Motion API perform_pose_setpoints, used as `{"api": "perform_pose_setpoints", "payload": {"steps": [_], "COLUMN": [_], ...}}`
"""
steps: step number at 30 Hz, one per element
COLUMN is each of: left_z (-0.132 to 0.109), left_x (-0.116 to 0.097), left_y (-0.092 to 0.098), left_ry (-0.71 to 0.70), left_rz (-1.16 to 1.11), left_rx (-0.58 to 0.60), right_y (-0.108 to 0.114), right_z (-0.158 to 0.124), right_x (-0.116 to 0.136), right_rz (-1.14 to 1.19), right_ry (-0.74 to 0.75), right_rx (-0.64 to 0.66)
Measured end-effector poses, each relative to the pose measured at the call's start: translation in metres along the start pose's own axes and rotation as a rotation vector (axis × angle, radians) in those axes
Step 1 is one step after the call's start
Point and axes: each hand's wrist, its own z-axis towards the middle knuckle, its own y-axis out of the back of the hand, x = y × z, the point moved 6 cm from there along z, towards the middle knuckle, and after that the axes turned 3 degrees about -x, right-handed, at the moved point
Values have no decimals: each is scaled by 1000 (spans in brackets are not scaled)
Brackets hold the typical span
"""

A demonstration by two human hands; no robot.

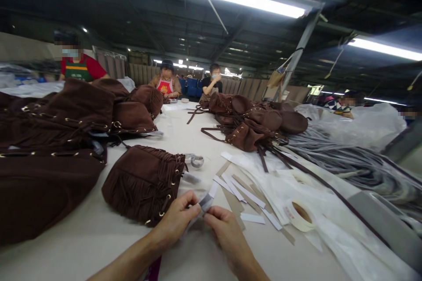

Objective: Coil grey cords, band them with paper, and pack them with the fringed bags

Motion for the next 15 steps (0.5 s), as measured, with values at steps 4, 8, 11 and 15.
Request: {"api": "perform_pose_setpoints", "payload": {"steps": [4, 8, 11, 15], "left_z": [-3, -6, -7, -8], "left_x": [-7, -9, -7, -4], "left_y": [-2, -5, -8, -8], "left_ry": [-54, -96, -63, -8], "left_rz": [46, 104, 44, -59], "left_rx": [9, 21, 14, -36], "right_y": [-12, -14, -13, -12], "right_z": [-14, -16, -11, -3], "right_x": [-11, -15, -24, -36], "right_rz": [333, 467, 488, 474], "right_ry": [-315, -363, -371, -354], "right_rx": [98, 111, 143, 223]}}
